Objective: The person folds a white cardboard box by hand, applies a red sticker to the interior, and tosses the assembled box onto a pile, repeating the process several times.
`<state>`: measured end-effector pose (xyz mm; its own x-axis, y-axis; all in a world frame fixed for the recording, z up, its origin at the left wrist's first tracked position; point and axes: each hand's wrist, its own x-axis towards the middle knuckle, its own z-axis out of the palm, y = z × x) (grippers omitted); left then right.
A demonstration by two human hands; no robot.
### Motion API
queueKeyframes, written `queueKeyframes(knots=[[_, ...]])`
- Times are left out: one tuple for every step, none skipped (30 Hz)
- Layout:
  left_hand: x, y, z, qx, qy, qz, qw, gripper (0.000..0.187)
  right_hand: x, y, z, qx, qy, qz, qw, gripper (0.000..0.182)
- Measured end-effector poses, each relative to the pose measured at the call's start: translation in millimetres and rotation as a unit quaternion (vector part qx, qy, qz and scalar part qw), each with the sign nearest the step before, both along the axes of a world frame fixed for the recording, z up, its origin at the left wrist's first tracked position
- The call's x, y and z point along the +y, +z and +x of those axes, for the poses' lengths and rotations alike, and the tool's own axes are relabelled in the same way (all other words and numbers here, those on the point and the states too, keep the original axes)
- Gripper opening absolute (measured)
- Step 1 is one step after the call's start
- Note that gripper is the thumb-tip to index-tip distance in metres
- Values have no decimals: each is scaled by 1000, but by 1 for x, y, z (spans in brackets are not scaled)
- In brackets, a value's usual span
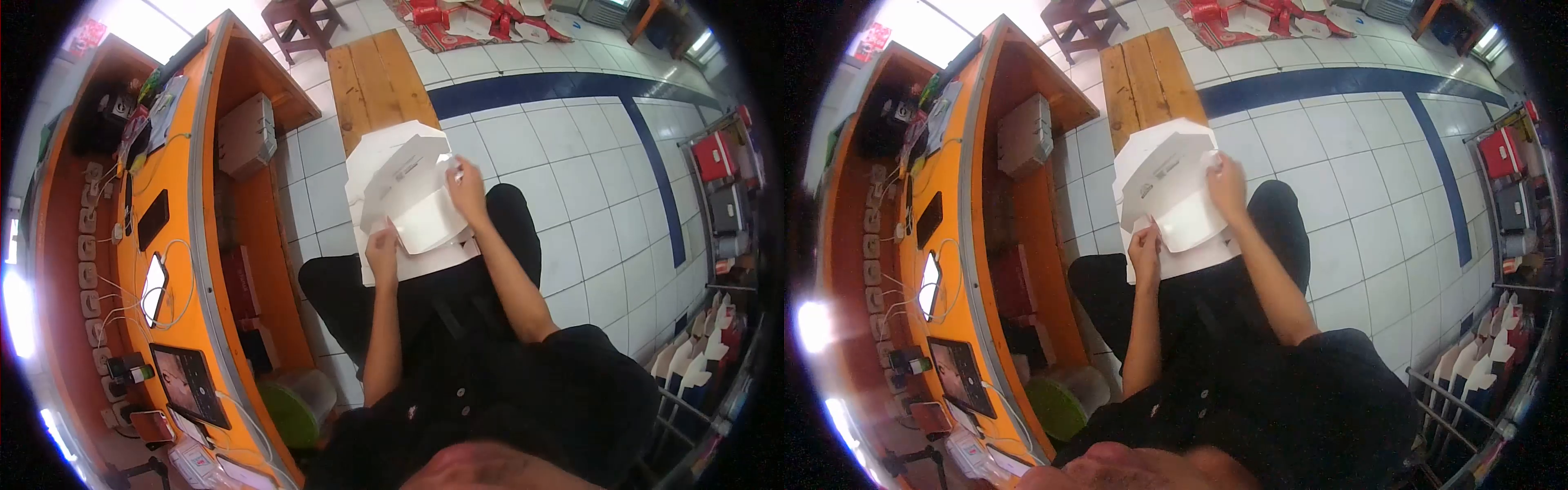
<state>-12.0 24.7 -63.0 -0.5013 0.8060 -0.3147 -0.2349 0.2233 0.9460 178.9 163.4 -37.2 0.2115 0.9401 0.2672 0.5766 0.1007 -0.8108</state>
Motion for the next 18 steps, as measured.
queueKeyframes(knots=[[1, 1, 0, -16, 7, -1, 1000, 23, 19, -16, 10, -55, 18, -18, 998, 39], [2, 0, 0, -31, 12, 0, 999, 22, 37, -32, 19, -110, 34, -35, 993, 38], [3, 1, 0, -46, 16, 1, 999, 22, 50, -40, 24, -163, 47, -52, 984, 38], [4, 1, -3, -64, 22, -10, 998, 21, 56, -39, 26, -88, 87, -98, 987, 36], [5, 1, -6, -81, 27, -21, 996, 21, 60, -39, 26, -11, 129, -142, 981, 35], [9, 3, -9, -97, 34, -33, 994, 20, 63, -37, 26, 66, 172, -184, 965, 33], [12, 10, -10, -75, 60, -32, 995, 19, 57, -24, 20, 52, 157, -178, 970, 27], [15, 5, -15, -29, 64, -26, 997, 19, 52, -11, 16, 46, 162, -165, 972, 25], [15, -12, -26, 16, 69, -22, 997, 19, 46, -2, 14, 40, 167, -155, 973, 24], [13, -10, -31, 60, 73, -21, 995, 19, 39, 4, 12, 34, 173, -146, 973, 23], [9, -7, -35, 60, 75, -34, 995, 24, 33, 10, 10, 28, 180, -145, 973, 20], [4, -2, -34, 119, 85, -75, 986, 28, 29, 11, 8, 9, 183, -159, 970, 19], [0, 5, -32, 178, 95, -115, 973, 33, 25, 13, 7, -10, 186, -172, 968, 19], [-5, 11, -30, 236, 103, -153, 954, 38, 21, 15, 5, -28, 187, -184, 965, 20], [-11, 35, -21, 339, 72, -141, 928, 39, 17, 12, 5, -35, 203, -164, 965, 20], [-19, 69, -5, 436, 42, -126, 890, 39, 14, 7, 6, -42, 218, -143, 964, 20], [-24, 89, 9, 528, 10, -110, 842, 40, 11, 3, 6, -49, 235, -122, 963, 21], [-21, 92, 20, 494, -34, -76, 866, 39, 12, 0, 4, -52, 239, -118, 962, 21]])
